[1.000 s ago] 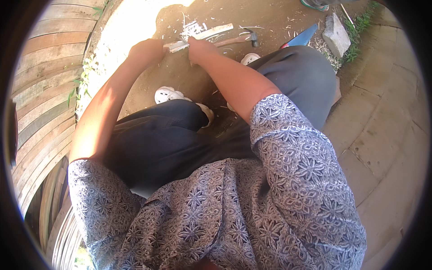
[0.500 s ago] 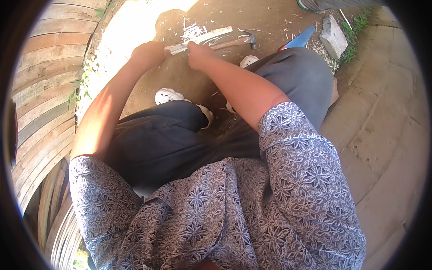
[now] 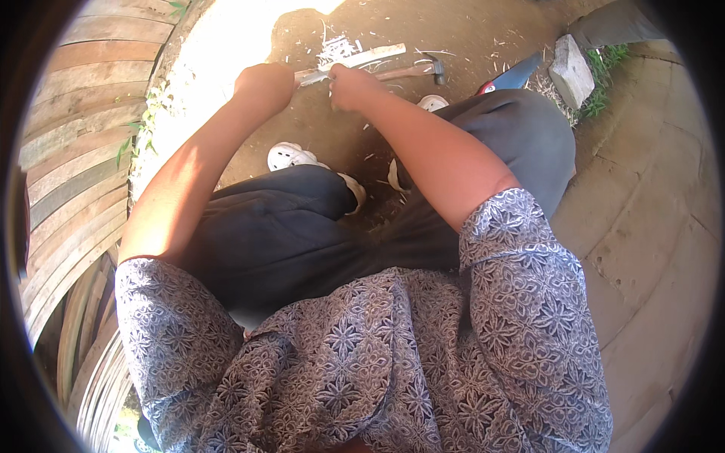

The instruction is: The person sits on the ground and uses a knife to shave thin strips from a piece of bamboo. They hold the bamboo with one hand and scrape the blade along its surface with the other, creating a pile of shavings.

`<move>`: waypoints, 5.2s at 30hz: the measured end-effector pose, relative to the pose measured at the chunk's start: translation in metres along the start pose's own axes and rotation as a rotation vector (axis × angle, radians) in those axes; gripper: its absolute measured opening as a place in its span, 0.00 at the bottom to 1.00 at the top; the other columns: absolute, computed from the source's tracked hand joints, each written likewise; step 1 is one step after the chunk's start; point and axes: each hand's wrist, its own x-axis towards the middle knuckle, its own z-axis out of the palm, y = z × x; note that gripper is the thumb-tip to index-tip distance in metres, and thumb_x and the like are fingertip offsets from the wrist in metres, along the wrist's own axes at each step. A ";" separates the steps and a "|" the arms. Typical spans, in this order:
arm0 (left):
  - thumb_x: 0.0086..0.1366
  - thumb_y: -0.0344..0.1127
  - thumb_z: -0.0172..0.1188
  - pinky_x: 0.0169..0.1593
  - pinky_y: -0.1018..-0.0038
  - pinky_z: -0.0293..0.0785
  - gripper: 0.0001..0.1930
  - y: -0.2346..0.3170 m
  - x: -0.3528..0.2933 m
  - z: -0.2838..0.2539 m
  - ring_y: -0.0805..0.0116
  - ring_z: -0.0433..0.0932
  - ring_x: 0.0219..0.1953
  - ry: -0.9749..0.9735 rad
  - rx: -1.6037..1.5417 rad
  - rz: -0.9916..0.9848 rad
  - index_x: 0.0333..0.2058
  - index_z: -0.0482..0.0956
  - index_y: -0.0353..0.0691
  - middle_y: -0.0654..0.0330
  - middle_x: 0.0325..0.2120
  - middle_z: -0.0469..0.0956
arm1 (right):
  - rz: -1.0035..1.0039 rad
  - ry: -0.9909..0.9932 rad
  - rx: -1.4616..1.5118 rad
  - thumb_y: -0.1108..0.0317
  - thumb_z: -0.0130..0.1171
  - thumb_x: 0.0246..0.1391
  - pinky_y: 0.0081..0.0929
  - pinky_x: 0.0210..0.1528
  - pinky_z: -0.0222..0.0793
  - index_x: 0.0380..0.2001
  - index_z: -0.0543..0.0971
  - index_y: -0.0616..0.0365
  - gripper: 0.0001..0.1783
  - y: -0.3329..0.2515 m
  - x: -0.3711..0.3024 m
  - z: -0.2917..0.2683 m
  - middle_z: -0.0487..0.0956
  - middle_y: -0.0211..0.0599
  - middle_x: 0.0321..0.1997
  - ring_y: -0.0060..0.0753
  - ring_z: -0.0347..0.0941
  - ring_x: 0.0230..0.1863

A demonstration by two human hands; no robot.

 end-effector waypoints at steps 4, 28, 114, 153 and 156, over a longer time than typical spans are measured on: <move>0.72 0.43 0.52 0.37 0.61 0.81 0.16 0.002 0.001 0.005 0.57 0.85 0.36 0.026 0.046 0.024 0.36 0.85 0.40 0.56 0.32 0.85 | -0.027 -0.027 -0.007 0.61 0.58 0.60 0.47 0.53 0.73 0.56 0.73 0.52 0.22 -0.001 -0.005 -0.002 0.82 0.50 0.49 0.54 0.78 0.53; 0.64 0.29 0.55 0.39 0.62 0.82 0.10 0.014 -0.011 -0.019 0.56 0.86 0.37 -0.010 0.042 0.054 0.37 0.87 0.39 0.53 0.34 0.86 | 0.014 0.049 -0.038 0.66 0.57 0.59 0.47 0.53 0.74 0.56 0.73 0.53 0.21 0.008 -0.003 0.015 0.82 0.51 0.47 0.55 0.78 0.53; 0.66 0.30 0.55 0.40 0.64 0.82 0.10 0.038 -0.004 -0.013 0.57 0.86 0.41 -0.050 0.162 0.007 0.43 0.81 0.37 0.53 0.38 0.85 | 0.077 0.058 0.022 0.64 0.50 0.64 0.49 0.53 0.73 0.54 0.75 0.53 0.16 0.034 0.027 0.026 0.82 0.50 0.49 0.56 0.77 0.54; 0.73 0.49 0.48 0.40 0.59 0.81 0.20 -0.001 0.010 0.010 0.58 0.85 0.37 -0.044 0.004 -0.023 0.39 0.85 0.41 0.57 0.32 0.85 | -0.048 0.020 -0.058 0.62 0.55 0.62 0.48 0.50 0.74 0.51 0.74 0.54 0.16 0.003 -0.006 0.009 0.82 0.52 0.45 0.56 0.78 0.50; 0.73 0.48 0.50 0.38 0.60 0.81 0.19 0.004 0.005 0.004 0.59 0.85 0.36 -0.047 -0.006 -0.016 0.38 0.85 0.42 0.57 0.31 0.84 | -0.033 0.017 -0.089 0.64 0.55 0.61 0.48 0.49 0.74 0.51 0.74 0.53 0.16 0.010 0.010 0.014 0.82 0.51 0.45 0.55 0.79 0.50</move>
